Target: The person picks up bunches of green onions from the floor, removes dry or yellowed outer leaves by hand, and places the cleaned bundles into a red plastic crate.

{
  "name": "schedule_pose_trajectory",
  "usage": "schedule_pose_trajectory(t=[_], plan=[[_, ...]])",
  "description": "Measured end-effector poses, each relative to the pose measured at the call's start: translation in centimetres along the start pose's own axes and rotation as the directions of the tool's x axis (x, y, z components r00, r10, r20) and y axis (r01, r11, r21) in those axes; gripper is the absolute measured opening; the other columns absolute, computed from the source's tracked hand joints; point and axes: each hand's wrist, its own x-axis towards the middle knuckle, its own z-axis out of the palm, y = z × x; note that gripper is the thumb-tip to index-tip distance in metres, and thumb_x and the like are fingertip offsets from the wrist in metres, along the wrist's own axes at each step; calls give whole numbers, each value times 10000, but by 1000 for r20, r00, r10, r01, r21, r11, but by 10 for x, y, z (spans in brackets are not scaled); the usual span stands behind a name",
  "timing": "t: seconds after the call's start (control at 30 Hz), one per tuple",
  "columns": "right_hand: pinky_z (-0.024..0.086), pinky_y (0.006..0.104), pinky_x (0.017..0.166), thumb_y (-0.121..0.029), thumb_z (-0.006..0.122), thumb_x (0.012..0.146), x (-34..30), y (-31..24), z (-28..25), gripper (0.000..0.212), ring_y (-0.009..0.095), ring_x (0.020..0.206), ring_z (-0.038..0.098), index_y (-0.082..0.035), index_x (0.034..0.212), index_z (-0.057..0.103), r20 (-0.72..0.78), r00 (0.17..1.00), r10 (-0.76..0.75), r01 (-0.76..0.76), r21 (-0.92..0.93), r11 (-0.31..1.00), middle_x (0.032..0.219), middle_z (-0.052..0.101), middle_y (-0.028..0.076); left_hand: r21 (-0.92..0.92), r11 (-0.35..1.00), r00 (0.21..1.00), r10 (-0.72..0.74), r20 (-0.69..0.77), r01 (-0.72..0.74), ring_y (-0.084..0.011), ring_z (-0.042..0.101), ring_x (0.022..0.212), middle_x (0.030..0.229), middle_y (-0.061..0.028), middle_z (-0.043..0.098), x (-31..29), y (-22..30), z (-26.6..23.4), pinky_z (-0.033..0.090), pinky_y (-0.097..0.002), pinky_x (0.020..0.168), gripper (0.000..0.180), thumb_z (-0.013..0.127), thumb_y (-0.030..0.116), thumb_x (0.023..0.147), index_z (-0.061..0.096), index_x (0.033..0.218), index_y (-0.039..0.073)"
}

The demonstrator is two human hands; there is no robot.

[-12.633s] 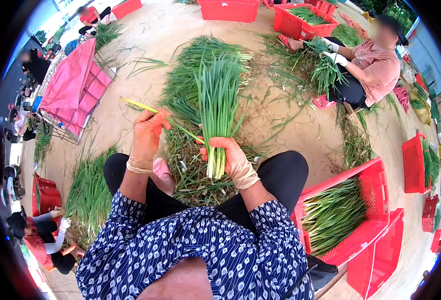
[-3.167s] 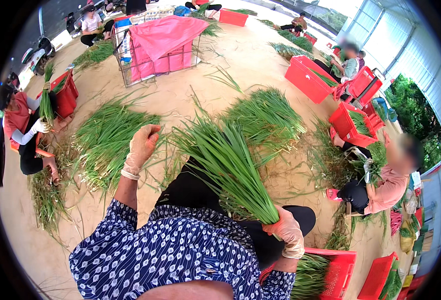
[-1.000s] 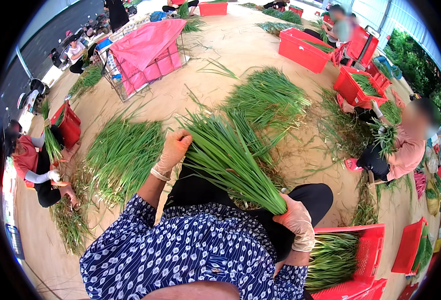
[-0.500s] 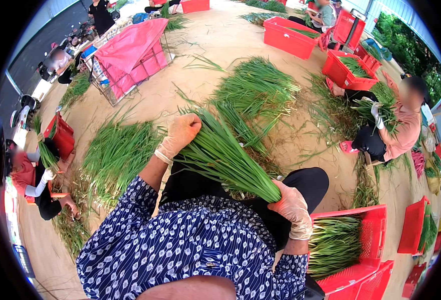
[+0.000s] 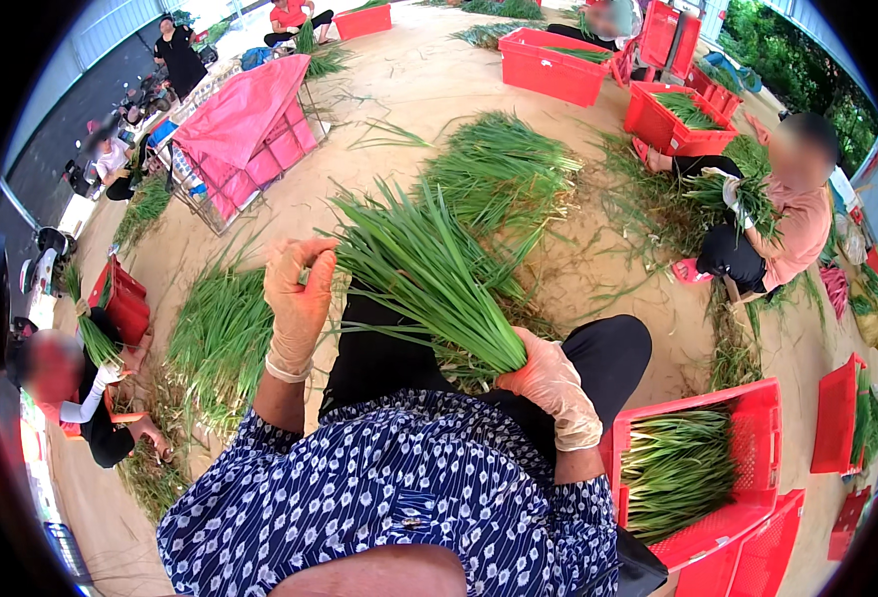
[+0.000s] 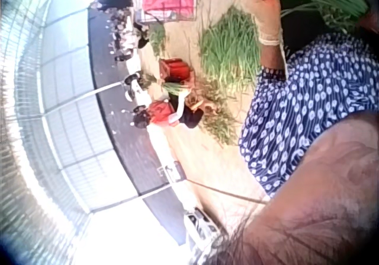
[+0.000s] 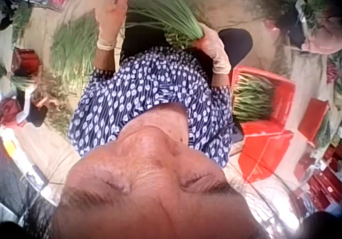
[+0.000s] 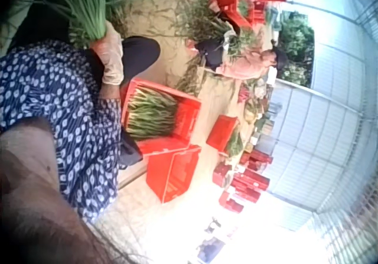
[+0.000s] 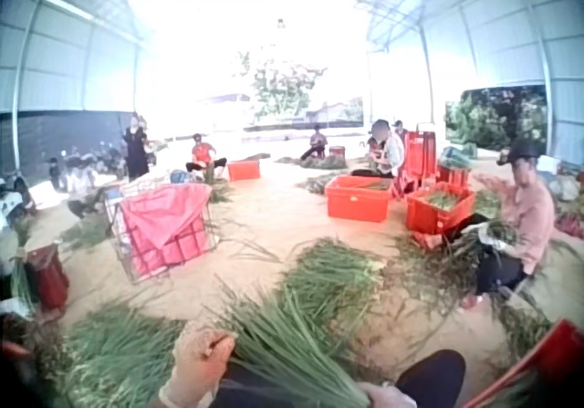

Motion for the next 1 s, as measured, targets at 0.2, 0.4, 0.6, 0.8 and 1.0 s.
schedule_pose_trajectory(t=[0.2,0.4,0.6,0.8,1.0], plan=[[538,495,814,-187,776,749,-5,-6,3,616,408,960,679,-165,1335,586,-84,978,-192,151,-352,924,993,721,197,95,995,944,-60,323,31,-329,669,783,859,-146,702,-23,-1,39,509,-402,689,165,734,178,887,727,983,45],[533,514,764,-160,729,756,-1,8,11,384,423,921,681,-106,1132,672,-109,948,-300,252,-321,913,909,710,214,171,969,852,-239,467,177,-352,689,846,962,-172,728,-49,-24,28,528,-425,754,251,727,231,916,705,1056,24],[549,493,757,-202,763,704,16,27,22,339,406,907,689,-90,1018,703,-208,908,-364,282,-338,898,904,716,181,146,965,733,-261,628,218,-276,696,898,1049,-189,742,-31,-46,46,530,-378,841,280,693,154,929,688,1119,-52],[537,481,742,-210,808,655,41,44,30,389,377,886,689,-89,1008,698,-90,940,-329,307,-198,931,865,711,158,182,962,700,-272,661,202,-278,671,872,998,-198,730,-16,-41,47,519,-369,839,253,685,100,909,685,1084,-83],[542,434,665,-156,815,637,36,45,25,376,294,781,707,-78,991,714,-63,964,-260,242,-204,949,827,713,119,291,956,700,-231,675,35,-277,633,797,914,-196,707,-15,-27,57,495,-390,761,197,675,108,900,678,990,-68]])
